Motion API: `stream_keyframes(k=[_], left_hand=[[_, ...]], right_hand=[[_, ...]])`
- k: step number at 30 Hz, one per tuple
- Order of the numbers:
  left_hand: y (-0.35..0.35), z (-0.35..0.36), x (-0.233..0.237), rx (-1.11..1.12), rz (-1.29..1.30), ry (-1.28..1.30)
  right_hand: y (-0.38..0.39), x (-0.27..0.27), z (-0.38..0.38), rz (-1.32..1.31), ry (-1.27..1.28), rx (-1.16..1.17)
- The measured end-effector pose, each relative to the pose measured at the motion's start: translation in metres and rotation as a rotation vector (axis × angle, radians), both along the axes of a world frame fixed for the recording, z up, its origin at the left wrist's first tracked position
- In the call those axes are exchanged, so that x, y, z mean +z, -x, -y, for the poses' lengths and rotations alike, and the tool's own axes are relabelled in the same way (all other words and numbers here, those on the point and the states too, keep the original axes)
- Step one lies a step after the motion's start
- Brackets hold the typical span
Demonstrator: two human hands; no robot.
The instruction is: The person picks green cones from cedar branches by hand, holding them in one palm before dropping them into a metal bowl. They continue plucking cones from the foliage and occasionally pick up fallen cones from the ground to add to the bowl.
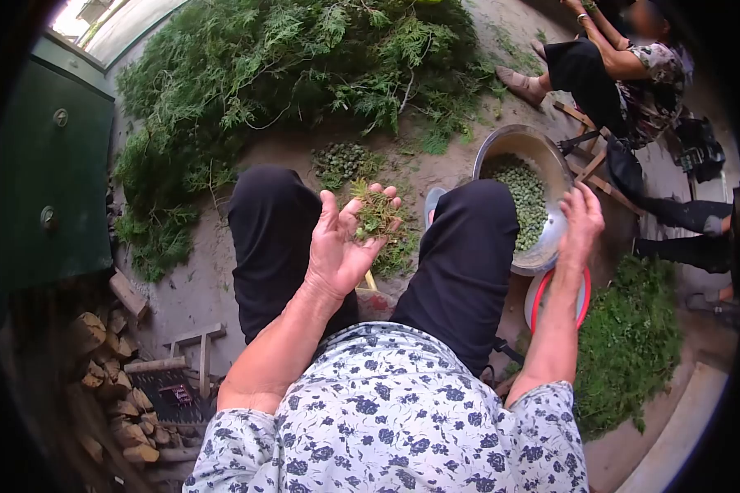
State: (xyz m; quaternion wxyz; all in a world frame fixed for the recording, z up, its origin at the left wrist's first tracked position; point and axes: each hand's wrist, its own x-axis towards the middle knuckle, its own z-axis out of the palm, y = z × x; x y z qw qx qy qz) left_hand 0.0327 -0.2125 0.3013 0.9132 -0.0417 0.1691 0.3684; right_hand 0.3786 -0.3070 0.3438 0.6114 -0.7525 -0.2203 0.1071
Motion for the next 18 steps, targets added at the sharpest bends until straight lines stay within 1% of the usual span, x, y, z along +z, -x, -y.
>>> stream_keyframes(k=[2,3,5,7,9,10,11,14,16,17,18], left_hand=[[-0.001,0.0,-0.001,-0.001,0.001,0.003],[-0.001,0.0,-0.001,-0.001,0.005,0.005],[-0.001,0.0,0.0,-0.003,0.017,0.004],[0.0,0.0,0.0,-0.004,0.033,0.006],[0.001,0.0,0.0,-0.028,0.049,-0.014],[0.002,0.0,0.001,-0.026,0.05,-0.014],[0.002,0.0,0.002,-0.03,0.056,-0.019],[0.002,0.002,0.001,-0.042,0.059,-0.019],[0.002,0.001,0.002,-0.047,0.055,-0.016],[0.002,0.002,0.002,-0.045,0.038,-0.017],[0.003,0.002,0.003,-0.043,0.021,-0.017]], right_hand=[[0.078,0.024,-0.019,0.036,0.027,0.291],[0.112,0.03,-0.024,-0.082,0.05,0.413],[0.158,0.02,-0.029,0.144,0.175,0.691],[0.192,0.012,-0.038,0.299,0.076,0.841],[0.208,-0.007,-0.042,0.311,0.016,0.909],[0.213,-0.009,-0.043,0.255,0.043,0.926],[0.215,-0.011,-0.045,0.258,0.043,0.929],[0.217,-0.016,-0.048,0.293,0.09,0.905],[0.214,-0.016,-0.05,0.408,0.017,0.911],[0.215,-0.014,-0.049,0.408,0.019,0.913],[0.216,-0.009,-0.046,0.311,0.072,0.833]])
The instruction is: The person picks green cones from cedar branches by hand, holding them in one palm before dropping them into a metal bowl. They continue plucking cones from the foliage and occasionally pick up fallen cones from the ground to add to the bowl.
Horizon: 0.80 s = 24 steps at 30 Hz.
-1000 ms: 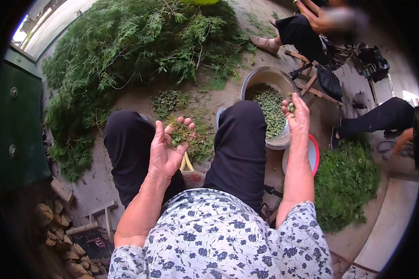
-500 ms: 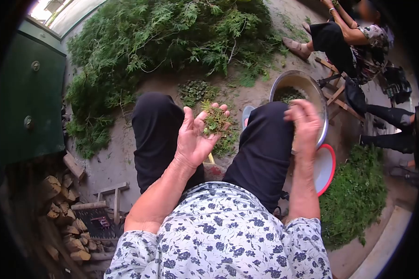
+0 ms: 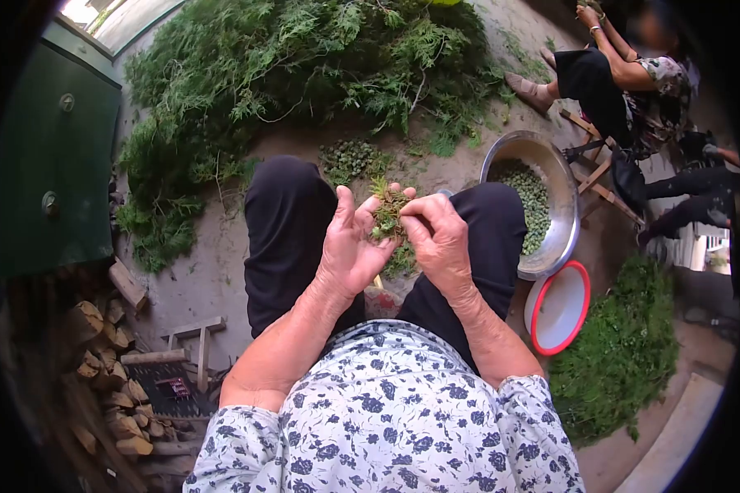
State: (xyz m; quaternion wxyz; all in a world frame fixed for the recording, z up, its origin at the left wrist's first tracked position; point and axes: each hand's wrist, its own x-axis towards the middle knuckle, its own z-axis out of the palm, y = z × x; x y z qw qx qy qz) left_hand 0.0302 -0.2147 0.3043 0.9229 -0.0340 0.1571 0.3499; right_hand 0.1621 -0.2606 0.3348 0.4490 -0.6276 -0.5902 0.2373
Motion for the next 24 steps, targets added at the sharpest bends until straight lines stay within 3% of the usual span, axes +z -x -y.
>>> stream_keyframes(k=[3,6,10,15,17,19,24], left_hand=[[0.0,0.0,0.0,-0.003,0.046,-0.005],[0.0,0.001,0.0,-0.022,0.051,-0.014],[-0.002,0.003,0.001,-0.017,0.02,-0.009],[-0.002,0.004,-0.005,-0.034,0.051,-0.023],[-0.002,0.005,-0.004,-0.028,0.031,-0.006],[-0.001,0.003,-0.001,-0.015,0.011,0.009],[-0.003,0.004,0.004,-0.032,0.039,-0.019]], right_hand=[[0.001,-0.001,0.001,-0.1,0.054,-0.1],[0.001,-0.002,0.002,0.056,-0.013,0.128],[-0.001,-0.005,0.0,0.123,0.013,0.136],[0.003,0.008,-0.001,-0.279,0.197,-0.131],[0.004,0.005,0.0,-0.296,0.146,-0.182],[0.002,0.005,0.003,0.046,-0.056,-0.082],[0.009,-0.008,0.006,0.104,-0.056,0.065]])
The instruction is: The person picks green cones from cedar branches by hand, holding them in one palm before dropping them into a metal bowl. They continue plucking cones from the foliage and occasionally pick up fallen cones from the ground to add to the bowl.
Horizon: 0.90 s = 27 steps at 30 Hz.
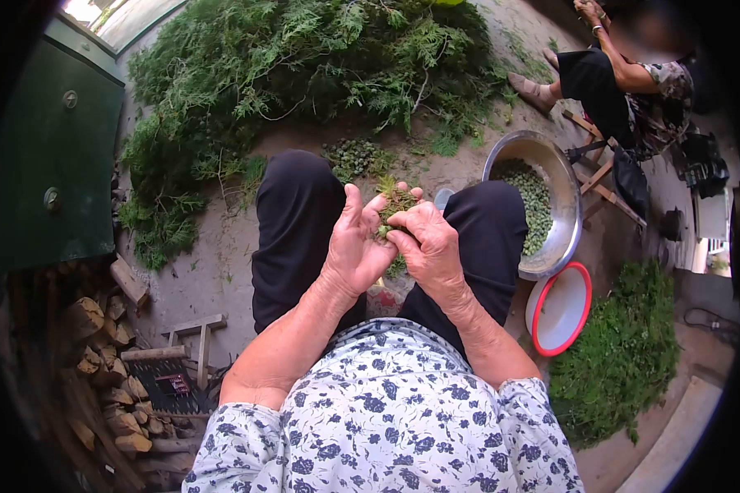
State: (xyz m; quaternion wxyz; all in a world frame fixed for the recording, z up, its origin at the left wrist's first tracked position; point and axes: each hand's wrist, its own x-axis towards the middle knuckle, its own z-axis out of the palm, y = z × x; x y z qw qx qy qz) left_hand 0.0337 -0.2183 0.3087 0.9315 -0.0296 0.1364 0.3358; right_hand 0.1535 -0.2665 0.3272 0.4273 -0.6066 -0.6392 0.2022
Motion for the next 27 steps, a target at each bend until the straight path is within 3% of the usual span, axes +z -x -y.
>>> stream_keyframes(k=[4,6,7,10,13,18,21,23,27], left_hand=[[0.0,-0.001,-0.002,0.016,-0.023,0.013],[0.0,-0.001,0.0,0.008,-0.019,-0.002],[0.0,-0.001,0.0,0.009,-0.019,-0.001],[-0.001,-0.001,-0.001,0.022,-0.025,0.029],[-0.003,0.0,-0.004,0.029,-0.007,-0.012],[-0.002,0.001,-0.008,0.031,-0.046,-0.061],[-0.001,0.0,-0.003,0.026,0.003,0.006],[0.0,-0.002,-0.009,0.038,-0.034,0.017],[0.006,-0.006,-0.019,0.025,-0.274,-0.086]], right_hand=[[-0.001,0.013,0.003,-0.086,0.077,-0.084],[-0.004,0.017,0.005,-0.675,0.434,-0.201],[-0.004,0.014,0.006,-0.675,0.436,-0.201],[0.0,0.01,0.005,-0.201,0.188,-0.071],[0.009,0.002,0.004,-0.047,0.093,-0.076],[0.012,0.001,0.003,-0.026,0.119,-0.089],[0.006,0.01,0.005,-0.201,0.192,-0.122],[-0.011,0.018,0.007,-0.374,0.146,-0.22],[-0.076,0.038,0.013,-0.474,0.093,-0.494]])
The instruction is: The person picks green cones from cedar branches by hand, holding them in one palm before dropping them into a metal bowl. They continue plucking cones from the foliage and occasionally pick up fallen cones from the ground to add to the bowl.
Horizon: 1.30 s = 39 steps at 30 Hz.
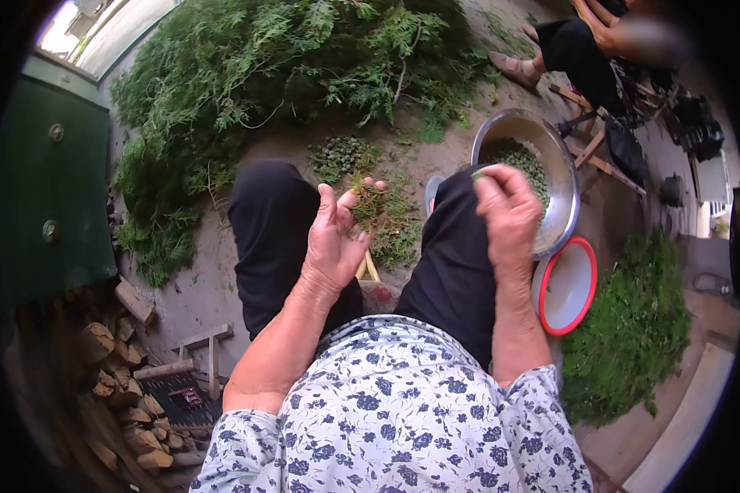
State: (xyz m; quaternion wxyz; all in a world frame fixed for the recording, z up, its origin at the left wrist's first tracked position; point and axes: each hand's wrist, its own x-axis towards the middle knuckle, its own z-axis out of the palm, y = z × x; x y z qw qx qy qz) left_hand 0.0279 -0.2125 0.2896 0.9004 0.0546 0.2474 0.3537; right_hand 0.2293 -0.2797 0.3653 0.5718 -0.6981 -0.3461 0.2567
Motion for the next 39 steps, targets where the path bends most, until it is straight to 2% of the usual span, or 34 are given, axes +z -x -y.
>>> stream_keyframes(k=[2,3,5,10,12,14,16,19,20,22,25,28,32,35,38,39], left_hand=[[0.003,-0.001,0.0,-0.163,-0.179,-0.219],[0.003,0.0,-0.002,-0.173,-0.18,-0.218],[0.003,0.001,-0.006,-0.219,-0.379,-0.295],[0.009,-0.002,0.004,-0.358,-0.473,-0.402],[0.01,-0.001,0.013,-0.322,-0.634,-0.425],[0.013,-0.003,0.026,-0.31,-0.65,-0.426],[0.015,-0.007,0.041,-0.184,-0.684,-0.405],[0.022,-0.024,0.055,-0.001,-0.632,-0.32],[0.029,-0.034,0.053,0.038,-0.573,-0.285],[0.034,-0.054,0.052,0.105,-0.575,-0.258],[0.028,-0.092,0.053,0.16,-0.599,-0.19],[0.016,-0.141,0.054,0.153,-0.588,-0.14],[0.007,-0.191,0.053,0.151,-0.619,-0.219],[0.013,-0.2,0.048,0.163,-0.627,-0.268],[0.025,-0.201,0.045,0.195,-0.622,-0.09],[0.027,-0.199,0.048,0.198,-0.619,-0.131]], right_hand=[[-0.044,-0.002,0.009,0.017,-0.009,-0.154],[-0.065,-0.006,0.014,0.074,-0.009,-0.219],[-0.101,-0.013,0.027,0.162,0.007,-0.33],[-0.16,-0.032,0.054,0.245,0.043,-0.466],[-0.175,-0.043,0.059,0.328,0.086,-0.483],[-0.188,-0.048,0.062,0.412,0.125,-0.496],[-0.192,-0.044,0.059,1.002,0.285,-0.485],[-0.191,-0.023,0.036,1.055,0.148,-0.342],[-0.168,-0.003,0.02,0.659,0.165,-0.377],[-0.147,0.009,-0.008,0.577,0.069,-0.335],[-0.109,-0.003,-0.056,0.253,0.001,-0.213],[-0.07,-0.049,-0.098,0.086,0.086,-0.045],[-0.032,-0.154,-0.12,-0.166,0.474,0.021],[-0.025,-0.27,-0.104,-0.109,0.653,0.123],[-0.009,-0.337,-0.08,0.04,0.752,0.195],[-0.004,-0.371,-0.07,0.032,0.739,0.159]])
